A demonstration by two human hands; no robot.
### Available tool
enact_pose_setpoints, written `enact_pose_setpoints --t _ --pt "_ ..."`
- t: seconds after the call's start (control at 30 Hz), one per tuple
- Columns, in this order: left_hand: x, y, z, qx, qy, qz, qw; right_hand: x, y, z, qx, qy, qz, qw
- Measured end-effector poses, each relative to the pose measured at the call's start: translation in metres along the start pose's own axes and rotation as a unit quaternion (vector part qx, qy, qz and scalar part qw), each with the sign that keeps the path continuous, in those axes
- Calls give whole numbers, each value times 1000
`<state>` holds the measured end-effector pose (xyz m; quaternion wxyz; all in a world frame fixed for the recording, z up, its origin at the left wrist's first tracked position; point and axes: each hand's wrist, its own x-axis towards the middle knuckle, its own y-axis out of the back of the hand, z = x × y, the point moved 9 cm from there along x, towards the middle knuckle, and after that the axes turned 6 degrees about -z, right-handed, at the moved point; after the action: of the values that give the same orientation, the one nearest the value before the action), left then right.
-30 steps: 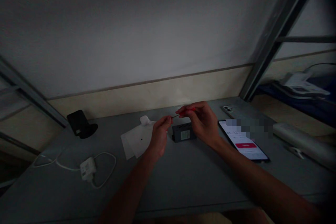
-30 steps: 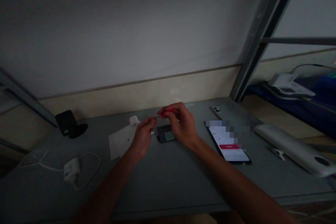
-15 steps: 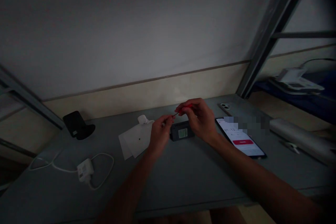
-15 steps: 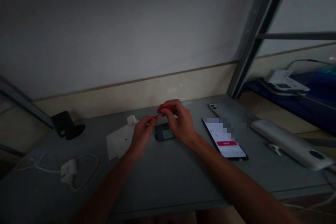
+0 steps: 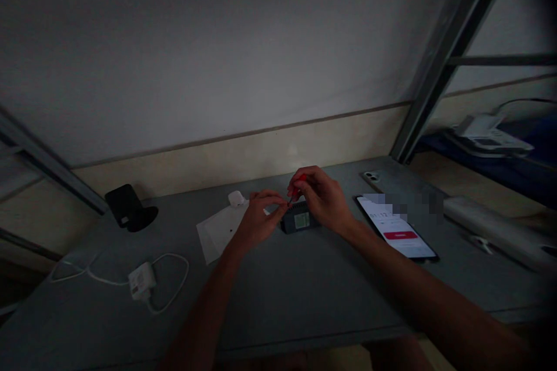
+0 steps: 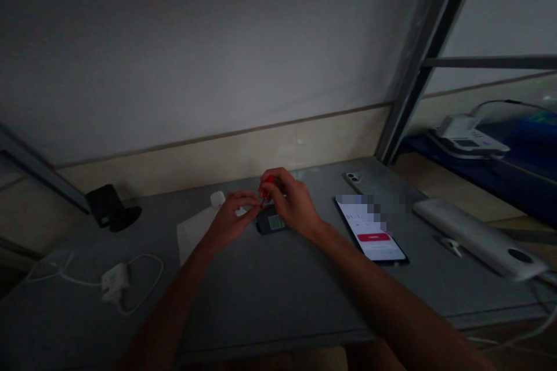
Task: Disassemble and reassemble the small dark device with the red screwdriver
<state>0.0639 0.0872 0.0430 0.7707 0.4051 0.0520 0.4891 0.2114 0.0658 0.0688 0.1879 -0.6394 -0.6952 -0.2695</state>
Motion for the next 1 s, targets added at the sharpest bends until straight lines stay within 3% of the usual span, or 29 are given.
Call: enact_pose_setpoints --t 0.2,0.5,1.0 --pt "0 -15 -11 -115 -34 -101 988 -2 -7 7 9 -20 -20 1000" --pt "-2 -15 -8 -135 -34 -150 979 -2 -9 5 -20 -17 -28 999" --pt "-4 -16 -12 -143 -25 -149 978 -1 -11 -6 -61 21 -65 996"
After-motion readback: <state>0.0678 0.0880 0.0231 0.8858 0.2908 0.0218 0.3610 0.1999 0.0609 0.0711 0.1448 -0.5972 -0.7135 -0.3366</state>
